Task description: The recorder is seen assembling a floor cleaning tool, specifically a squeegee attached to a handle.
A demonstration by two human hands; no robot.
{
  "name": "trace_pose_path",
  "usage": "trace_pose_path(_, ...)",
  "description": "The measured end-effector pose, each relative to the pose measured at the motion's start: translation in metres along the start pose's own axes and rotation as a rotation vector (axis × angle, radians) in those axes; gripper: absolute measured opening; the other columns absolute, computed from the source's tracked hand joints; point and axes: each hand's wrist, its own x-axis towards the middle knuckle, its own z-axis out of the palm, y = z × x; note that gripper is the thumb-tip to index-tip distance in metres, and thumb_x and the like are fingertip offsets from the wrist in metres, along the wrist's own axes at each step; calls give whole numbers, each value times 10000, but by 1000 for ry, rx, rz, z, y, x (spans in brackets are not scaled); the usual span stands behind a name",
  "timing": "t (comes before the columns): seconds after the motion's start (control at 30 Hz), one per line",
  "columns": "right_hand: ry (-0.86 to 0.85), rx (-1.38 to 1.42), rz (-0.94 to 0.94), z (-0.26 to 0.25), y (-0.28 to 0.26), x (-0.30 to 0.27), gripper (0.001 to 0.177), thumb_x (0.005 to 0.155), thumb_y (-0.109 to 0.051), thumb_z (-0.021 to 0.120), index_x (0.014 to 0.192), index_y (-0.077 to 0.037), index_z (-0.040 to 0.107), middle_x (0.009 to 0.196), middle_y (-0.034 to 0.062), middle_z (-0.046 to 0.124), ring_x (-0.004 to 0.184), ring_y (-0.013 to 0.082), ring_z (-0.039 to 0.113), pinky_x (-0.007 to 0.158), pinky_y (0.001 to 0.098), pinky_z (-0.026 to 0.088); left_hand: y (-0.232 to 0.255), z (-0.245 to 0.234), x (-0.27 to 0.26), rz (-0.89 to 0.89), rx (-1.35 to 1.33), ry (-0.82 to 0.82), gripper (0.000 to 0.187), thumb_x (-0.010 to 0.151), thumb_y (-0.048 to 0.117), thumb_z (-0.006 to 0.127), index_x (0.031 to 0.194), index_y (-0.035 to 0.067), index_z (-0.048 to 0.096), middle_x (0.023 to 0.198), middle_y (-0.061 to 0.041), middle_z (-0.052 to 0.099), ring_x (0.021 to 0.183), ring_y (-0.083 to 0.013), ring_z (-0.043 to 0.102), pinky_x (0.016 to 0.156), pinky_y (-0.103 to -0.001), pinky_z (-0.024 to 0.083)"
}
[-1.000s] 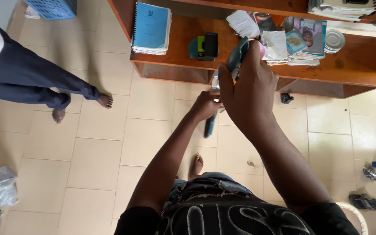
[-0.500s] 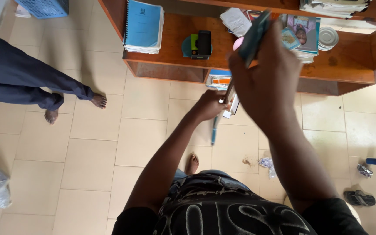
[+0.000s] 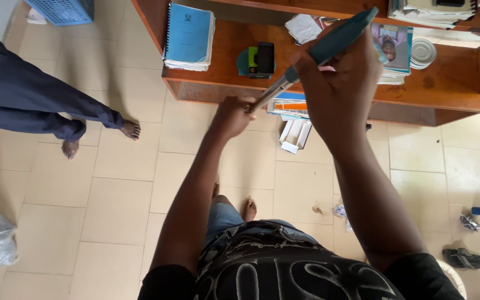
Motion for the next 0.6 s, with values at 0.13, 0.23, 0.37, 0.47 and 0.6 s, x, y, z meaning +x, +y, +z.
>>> trace_pose_path(0.13, 13, 49, 31, 26, 11, 7, 262, 1139, 63, 718, 1219, 5, 475, 1051, 119, 744, 970, 130, 759, 799, 240, 632, -21, -27, 3, 62, 34, 104, 113, 837, 92, 766, 921, 66, 696, 833, -118, 731, 784, -308, 720, 695, -425, 566)
trace_pose_path(0.23, 35, 97, 96, 52, 18, 13, 275, 1082, 60, 725, 1207, 4, 486, 1055, 121, 749, 991, 144, 762, 808, 265, 648, -35, -43, 6, -22, 117, 99, 29, 895, 57, 689, 907, 45, 666, 836, -145, 705, 794, -353, 685, 692, -465, 540)
trace_pose_path(0.37, 53, 84, 155, 82, 31, 18, 291, 1028, 62, 740, 1171, -1, 494, 1046, 111, 758, 993, 153, 775, 857, 291, 676, -71, -53, 16, 18, 171, 150, 50, 883, 35, 657, 920, 65, 670, 834, -151, 704, 805, -368, 686, 703, -476, 545)
trace_pose_path(0.47, 53, 41, 188, 103, 33, 24, 299, 988, 59, 754, 1134, 2, 499, 1019, 105, 759, 954, 149, 774, 838, 289, 676, -92, -60, 23, 21, 207, 156, 71, 865, 33, 670, 928, 64, 672, 835, -155, 708, 818, -376, 685, 709, -483, 545)
trace_pose_path(0.6, 55, 18, 203, 127, 43, 23, 303, 967, 57, 764, 1107, 3, 501, 1016, 123, 741, 955, 151, 759, 824, 294, 674, -119, -62, 34, 45, 227, 163, 123, 862, 26, 674, 978, 65, 690, 843, -162, 715, 820, -371, 695, 727, -477, 555)
